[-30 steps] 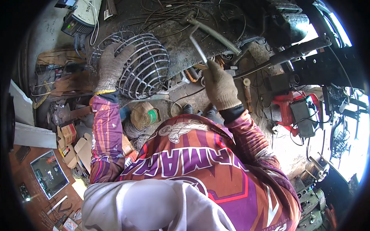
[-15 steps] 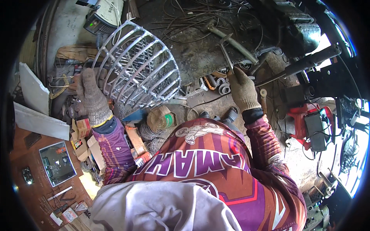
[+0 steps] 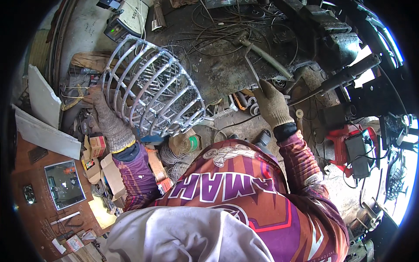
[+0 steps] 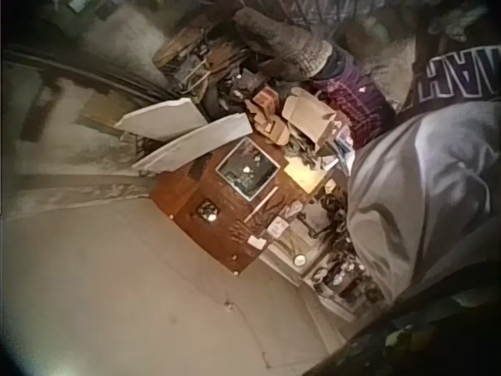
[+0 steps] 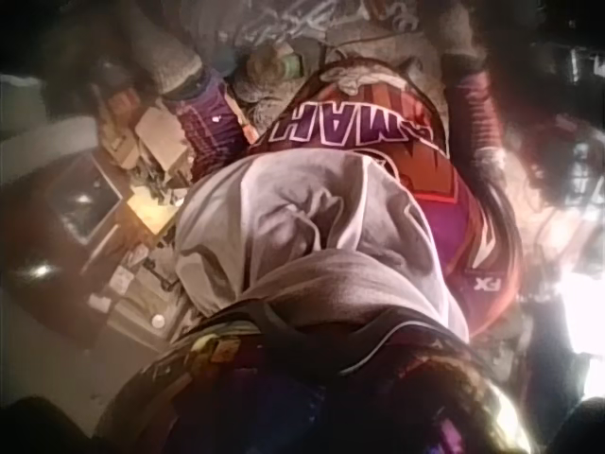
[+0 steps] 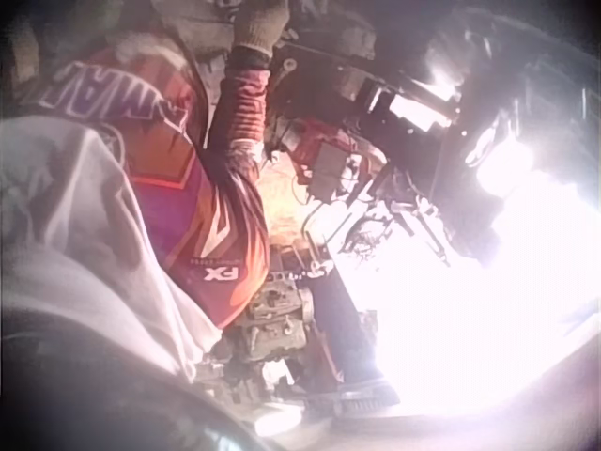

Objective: The person holds a metal wire frame against a workbench and applies a welding tool to various joints of the frame.

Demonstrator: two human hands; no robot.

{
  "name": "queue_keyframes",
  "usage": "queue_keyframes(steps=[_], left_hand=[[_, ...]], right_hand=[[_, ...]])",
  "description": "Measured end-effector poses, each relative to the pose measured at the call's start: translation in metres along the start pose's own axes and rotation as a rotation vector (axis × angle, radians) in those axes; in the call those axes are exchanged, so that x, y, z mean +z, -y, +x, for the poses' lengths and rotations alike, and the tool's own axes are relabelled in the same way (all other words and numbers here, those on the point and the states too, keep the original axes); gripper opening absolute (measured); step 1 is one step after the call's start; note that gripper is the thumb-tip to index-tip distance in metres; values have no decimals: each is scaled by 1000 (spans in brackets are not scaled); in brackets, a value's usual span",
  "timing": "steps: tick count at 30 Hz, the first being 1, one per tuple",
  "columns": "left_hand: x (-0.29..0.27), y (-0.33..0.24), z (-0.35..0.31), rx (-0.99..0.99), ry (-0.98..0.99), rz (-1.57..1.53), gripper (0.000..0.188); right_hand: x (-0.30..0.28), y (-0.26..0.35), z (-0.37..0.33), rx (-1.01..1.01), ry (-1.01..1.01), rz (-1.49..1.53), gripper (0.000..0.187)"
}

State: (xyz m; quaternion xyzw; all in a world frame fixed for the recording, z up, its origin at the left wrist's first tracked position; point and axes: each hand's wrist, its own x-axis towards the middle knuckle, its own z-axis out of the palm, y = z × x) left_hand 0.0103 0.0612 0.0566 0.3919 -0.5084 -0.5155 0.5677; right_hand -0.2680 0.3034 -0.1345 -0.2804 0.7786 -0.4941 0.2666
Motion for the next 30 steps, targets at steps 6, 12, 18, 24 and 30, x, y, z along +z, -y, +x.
queue_keyframes(steps=[6, 12, 18, 24, 30], left_hand=[[0, 8, -2, -19, 13, 8, 42], [-15, 19, 6, -167, 144, -15, 44], [-3, 13, -8, -273, 105, -113, 51], [-6, 18, -8, -306, 83, -183, 52], [-10, 21, -11, -353, 84, -332, 39]], right_hand=[[-7, 6, -6, 21, 32, -52, 45], [-1, -7, 3, -8, 89, 30, 45], [5, 26, 26, -67, 224, -65, 47], [19, 61, 82, -181, 402, -98, 43], [26, 96, 128, -339, 363, -525, 52]])
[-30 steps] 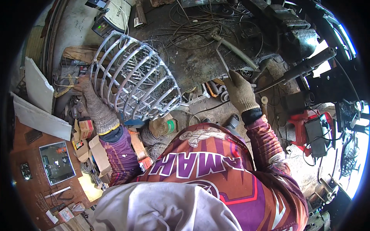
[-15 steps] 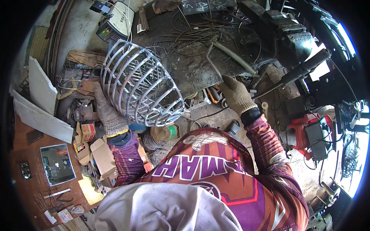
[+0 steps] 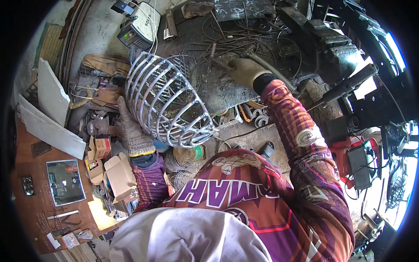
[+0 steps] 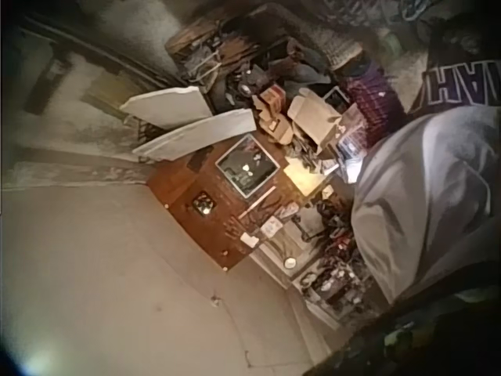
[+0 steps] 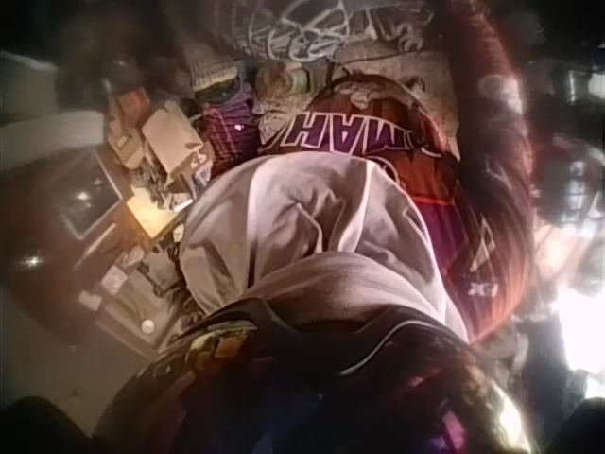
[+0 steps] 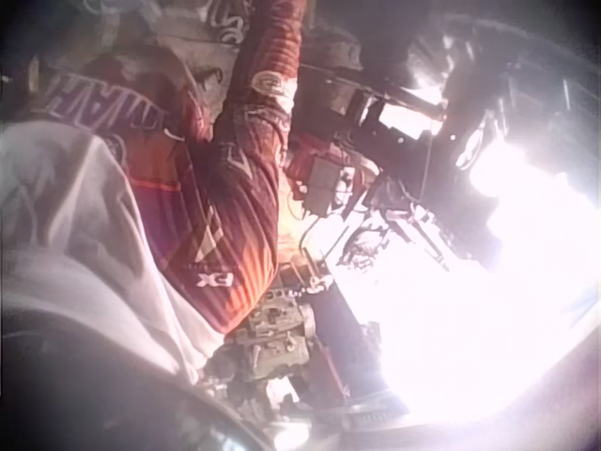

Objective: The person holds a metal wire frame against a workbench and applies a welding tool to various joints of the frame.

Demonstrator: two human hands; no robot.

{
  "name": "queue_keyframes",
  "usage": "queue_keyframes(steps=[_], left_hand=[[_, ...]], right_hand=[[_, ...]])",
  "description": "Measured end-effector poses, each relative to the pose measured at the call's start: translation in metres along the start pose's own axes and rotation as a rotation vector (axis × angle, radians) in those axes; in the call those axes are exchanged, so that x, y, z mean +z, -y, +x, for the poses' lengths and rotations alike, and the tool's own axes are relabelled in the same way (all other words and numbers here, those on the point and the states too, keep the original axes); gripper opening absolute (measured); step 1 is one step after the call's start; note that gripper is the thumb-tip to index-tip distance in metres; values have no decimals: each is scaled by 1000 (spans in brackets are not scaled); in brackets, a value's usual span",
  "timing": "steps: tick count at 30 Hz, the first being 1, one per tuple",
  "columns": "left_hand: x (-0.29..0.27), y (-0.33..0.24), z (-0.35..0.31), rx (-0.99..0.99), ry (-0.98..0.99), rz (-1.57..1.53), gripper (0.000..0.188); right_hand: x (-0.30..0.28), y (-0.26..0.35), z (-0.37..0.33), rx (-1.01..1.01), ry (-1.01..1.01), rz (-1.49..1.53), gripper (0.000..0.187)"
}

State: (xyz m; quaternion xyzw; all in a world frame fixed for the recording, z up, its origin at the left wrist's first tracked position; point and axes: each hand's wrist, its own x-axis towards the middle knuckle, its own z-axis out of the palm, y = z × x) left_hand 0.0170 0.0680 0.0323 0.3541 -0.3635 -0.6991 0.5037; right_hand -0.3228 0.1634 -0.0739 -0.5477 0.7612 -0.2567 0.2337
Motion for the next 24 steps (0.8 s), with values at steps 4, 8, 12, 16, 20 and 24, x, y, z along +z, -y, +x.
queue_keyframes(steps=[4, 8, 12, 16, 20, 24], left_hand=[[-16, 4, 6, -43, 0, 14, 46], [-27, 13, 8, -6, -69, 47, 57], [-22, 16, 16, -1, 0, -13, 59], [-13, 16, 16, -142, 50, -92, 57], [10, 20, 15, -149, -19, -35, 57], [10, 31, 23, -147, -18, -34, 59]], right_hand=[[-13, 7, -8, 2, -46, -211, 50], [2, 7, -38, -54, -409, -127, 47], [31, -4, -63, -256, -692, -50, 40], [46, -11, -79, -273, -594, 1, 35], [52, -18, -77, -262, -427, 26, 36], [74, -37, -69, -279, -439, -101, 31]])
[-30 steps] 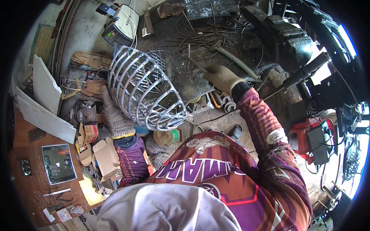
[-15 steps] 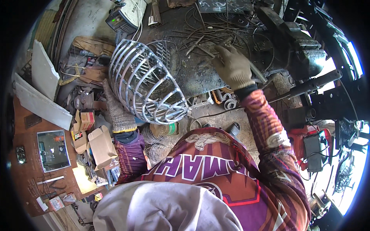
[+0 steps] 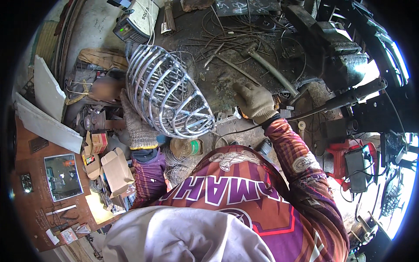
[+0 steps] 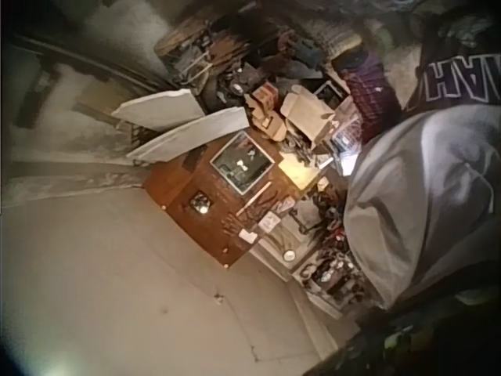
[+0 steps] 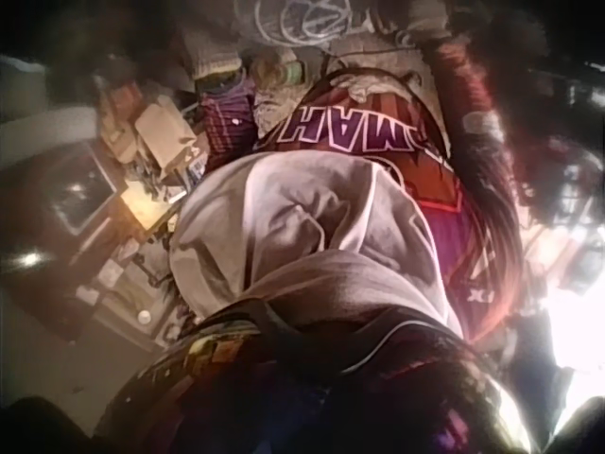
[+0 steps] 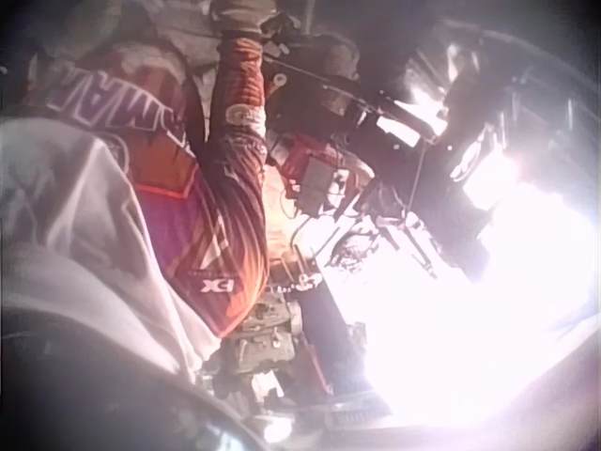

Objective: The person holds a metal wire frame against a workbench and applies a welding tool to various joints of the frame.

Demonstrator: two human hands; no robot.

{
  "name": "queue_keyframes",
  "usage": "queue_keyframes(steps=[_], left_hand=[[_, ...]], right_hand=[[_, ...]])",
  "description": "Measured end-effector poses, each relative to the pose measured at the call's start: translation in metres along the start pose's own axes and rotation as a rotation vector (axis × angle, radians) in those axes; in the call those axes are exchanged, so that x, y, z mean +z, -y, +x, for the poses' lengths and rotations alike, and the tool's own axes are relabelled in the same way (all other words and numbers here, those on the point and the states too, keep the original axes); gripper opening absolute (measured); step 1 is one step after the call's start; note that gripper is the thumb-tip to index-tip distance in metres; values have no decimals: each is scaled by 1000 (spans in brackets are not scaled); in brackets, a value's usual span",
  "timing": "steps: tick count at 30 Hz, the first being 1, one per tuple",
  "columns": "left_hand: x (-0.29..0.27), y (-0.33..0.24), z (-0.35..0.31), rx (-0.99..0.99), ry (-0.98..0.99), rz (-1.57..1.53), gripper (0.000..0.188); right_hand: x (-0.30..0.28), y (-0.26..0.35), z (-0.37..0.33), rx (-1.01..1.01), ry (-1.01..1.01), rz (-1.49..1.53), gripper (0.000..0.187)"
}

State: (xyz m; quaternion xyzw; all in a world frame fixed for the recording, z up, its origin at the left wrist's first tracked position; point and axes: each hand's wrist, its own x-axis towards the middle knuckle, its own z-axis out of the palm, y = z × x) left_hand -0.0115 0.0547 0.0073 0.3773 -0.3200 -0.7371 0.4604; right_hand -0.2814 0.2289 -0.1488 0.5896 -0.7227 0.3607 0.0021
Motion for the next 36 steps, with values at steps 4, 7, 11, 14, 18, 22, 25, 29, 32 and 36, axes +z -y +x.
queue_keyframes(steps=[4, 7, 11, 14, 18, 22, 25, 29, 32, 36], left_hand=[[-2, 7, 3, -49, -7, -29, 59], [-5, 12, 6, -55, 44, -56, 60], [-20, 30, 19, -34, -82, -74, 62], [-124, 40, 58, -282, 623, -404, 64], [-62, 51, 33, -226, 96, -129, 66], [-68, 62, 21, -87, 259, 195, 68], [-46, 57, 10, -190, 91, -23, 67], [-36, 57, -2, -208, 3, -57, 67], [-37, 57, 4, -164, -23, -81, 65], [-38, 43, 1, -231, 14, -166, 63]], right_hand=[[2, 3, 3, 24, 27, -37, 29], [6, -1, 0, 12, 50, -87, 29], [8, -5, -2, -1, 23, -143, 29], [9, -1, 2, -64, 63, -130, 28], [7, -9, 0, -59, 54, -126, 28], [10, -8, -1, -84, 48, -144, 27], [11, -7, -1, -89, 42, -161, 27], [13, -10, -3, -94, 41, -111, 31], [12, -6, -2, -59, 34, -105, 28], [12, -1, 0, -28, 23, -128, 25]])
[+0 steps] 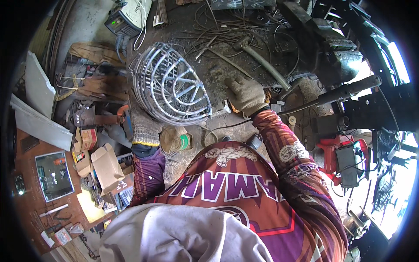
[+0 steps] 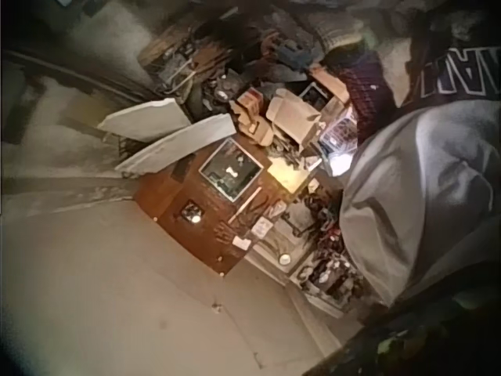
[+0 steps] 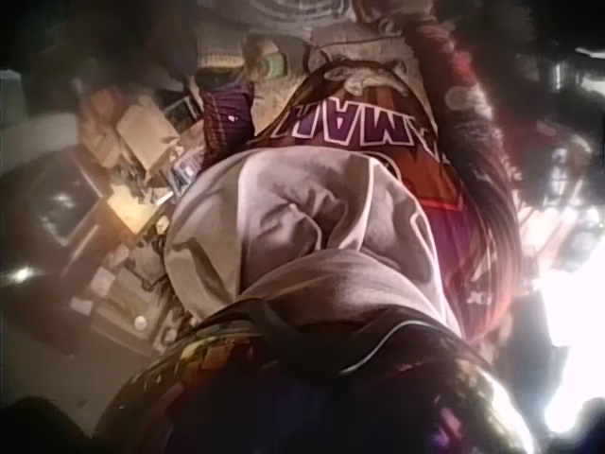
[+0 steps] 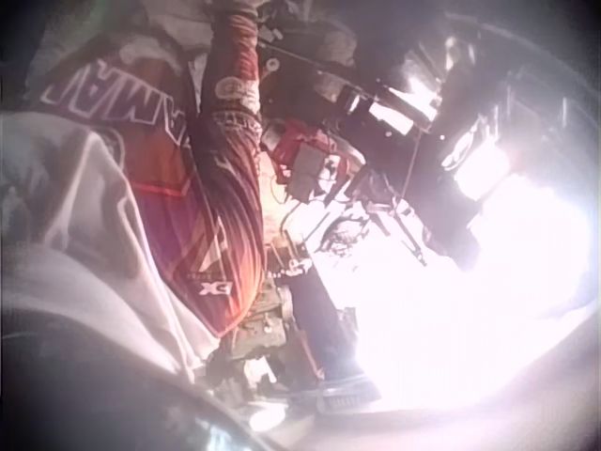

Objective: The person holds a metal wire frame against a workbench and applies a welding tool to various joints of the frame.

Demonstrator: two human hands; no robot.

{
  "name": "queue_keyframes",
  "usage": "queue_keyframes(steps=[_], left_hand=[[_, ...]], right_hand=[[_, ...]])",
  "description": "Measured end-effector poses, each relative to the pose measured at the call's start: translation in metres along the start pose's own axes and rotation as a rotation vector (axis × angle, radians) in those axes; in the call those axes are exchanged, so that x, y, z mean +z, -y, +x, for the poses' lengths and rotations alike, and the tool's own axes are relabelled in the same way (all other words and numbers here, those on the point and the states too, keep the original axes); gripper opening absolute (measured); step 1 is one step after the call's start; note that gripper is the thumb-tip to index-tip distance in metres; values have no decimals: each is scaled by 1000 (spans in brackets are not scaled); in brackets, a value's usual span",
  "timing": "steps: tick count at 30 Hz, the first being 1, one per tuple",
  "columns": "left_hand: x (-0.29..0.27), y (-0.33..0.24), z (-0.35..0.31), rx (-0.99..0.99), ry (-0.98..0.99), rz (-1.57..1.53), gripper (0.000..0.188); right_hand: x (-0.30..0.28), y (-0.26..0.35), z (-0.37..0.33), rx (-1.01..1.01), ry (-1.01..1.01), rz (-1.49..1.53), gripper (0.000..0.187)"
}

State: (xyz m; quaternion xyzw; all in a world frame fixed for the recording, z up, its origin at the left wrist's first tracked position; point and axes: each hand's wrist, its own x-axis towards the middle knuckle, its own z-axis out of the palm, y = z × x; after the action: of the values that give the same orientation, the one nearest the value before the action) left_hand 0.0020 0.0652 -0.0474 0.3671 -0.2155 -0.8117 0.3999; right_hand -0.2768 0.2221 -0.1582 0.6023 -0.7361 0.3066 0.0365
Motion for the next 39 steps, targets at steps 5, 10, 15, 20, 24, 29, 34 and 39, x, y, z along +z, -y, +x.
queue_keyframes(steps=[5, 10, 15, 20, 24, 29, 34, 39], left_hand=[[-7, -6, -1, -16, -9, 19, 64], [-32, -9, 4, -80, 131, -42, 64], [-119, 12, 46, -104, 169, -154, 63], [-14, 15, -5, -246, 176, -171, 71], [-11, 22, -4, -313, 111, -168, 74], [-15, 31, 4, -284, 119, -128, 75], [-15, 35, 8, -235, 193, -119, 80], [-11, 33, 11, -232, 158, -93, 74]], right_hand=[[-11, 7, 4, 90, 80, 48, 29], [-30, 30, 1, 284, 67, 460, 46], [-25, 91, -38, 344, 42, 1215, 76], [5, 104, -64, 412, -1, 1355, 76], [-15, 122, -54, 345, 192, 1347, 78], [-3, 125, -49, 326, 161, 1515, 89], [1, 126, -47, 362, 134, 1579, 92], [3, 125, -43, 392, 117, 1632, 89]])
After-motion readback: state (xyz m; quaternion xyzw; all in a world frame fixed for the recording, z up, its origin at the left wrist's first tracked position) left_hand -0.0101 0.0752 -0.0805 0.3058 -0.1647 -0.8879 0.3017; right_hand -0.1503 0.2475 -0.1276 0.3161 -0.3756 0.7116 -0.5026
